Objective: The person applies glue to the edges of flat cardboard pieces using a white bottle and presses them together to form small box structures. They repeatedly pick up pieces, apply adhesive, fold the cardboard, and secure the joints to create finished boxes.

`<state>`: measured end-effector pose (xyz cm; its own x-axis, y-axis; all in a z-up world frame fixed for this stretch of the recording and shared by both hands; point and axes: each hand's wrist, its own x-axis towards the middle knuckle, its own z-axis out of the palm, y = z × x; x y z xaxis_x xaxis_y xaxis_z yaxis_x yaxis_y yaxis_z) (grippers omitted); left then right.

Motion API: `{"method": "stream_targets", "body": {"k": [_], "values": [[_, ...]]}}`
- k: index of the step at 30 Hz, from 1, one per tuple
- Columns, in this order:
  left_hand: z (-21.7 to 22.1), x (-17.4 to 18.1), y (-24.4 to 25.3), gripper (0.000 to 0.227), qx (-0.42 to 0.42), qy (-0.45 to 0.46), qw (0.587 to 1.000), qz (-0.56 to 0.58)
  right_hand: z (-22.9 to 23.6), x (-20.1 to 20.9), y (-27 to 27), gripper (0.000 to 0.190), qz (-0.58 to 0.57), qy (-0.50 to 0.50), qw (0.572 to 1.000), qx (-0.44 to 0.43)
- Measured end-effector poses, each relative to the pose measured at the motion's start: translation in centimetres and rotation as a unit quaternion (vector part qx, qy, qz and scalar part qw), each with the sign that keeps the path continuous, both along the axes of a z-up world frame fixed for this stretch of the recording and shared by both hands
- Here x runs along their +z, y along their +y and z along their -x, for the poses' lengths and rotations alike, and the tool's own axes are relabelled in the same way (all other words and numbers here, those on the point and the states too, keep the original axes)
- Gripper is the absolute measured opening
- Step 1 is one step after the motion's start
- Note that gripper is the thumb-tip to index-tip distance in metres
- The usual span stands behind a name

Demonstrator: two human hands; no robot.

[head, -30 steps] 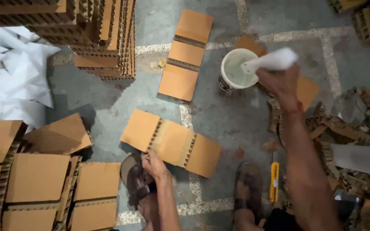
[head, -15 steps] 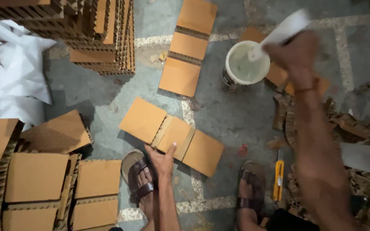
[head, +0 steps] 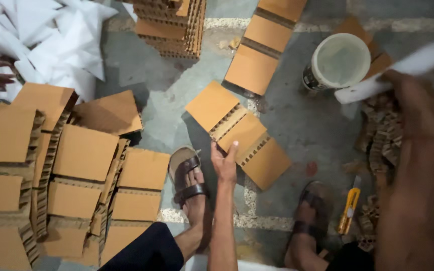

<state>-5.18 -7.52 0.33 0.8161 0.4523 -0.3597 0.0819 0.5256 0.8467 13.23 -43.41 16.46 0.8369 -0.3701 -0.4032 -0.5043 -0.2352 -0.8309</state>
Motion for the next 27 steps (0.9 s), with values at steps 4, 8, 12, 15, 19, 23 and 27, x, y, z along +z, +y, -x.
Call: {"method": "stream_targets", "body": {"k": [4,8,12,15,19,23,27], "values": [[-0.7,2.0,-0.3,0.060,-0.043,-0.023,0.999,-0.006,4.8,-3.2,0.0,0.020,-0.292,-0.075,0.949,-0.095],[-0.8,4.7,0.0,0.055,-0.087,-0.081,0.993,-0.016,7.3,-5.1,4.3,0.015,-0.516,-0.117,0.845,0.078],[-1.2,7.2,0.5,0.052,-0.156,-0.063,0.986,-0.019,8.1,-2.4,9.8,0.030,-0.205,-0.186,0.940,0.198],[-1.7,8.4,0.7,0.049,-0.207,-0.085,0.973,-0.053,6.4,1.1,11.6,0.026,-0.060,-0.210,0.910,0.352],[-1.8,9.7,0.2,0.052,-0.223,-0.076,0.971,-0.036,5.4,4.2,12.5,0.026,-0.038,-0.141,0.910,0.387],[-2.0,9.9,-0.3,0.046,-0.246,-0.071,0.966,-0.038,6.0,5.7,13.1,0.021,-0.061,-0.169,0.896,0.406],[-1.7,8.8,-0.7,0.046,-0.245,-0.068,0.967,-0.034,6.3,5.6,15.3,0.017,-0.358,-0.082,0.876,0.313]]}}
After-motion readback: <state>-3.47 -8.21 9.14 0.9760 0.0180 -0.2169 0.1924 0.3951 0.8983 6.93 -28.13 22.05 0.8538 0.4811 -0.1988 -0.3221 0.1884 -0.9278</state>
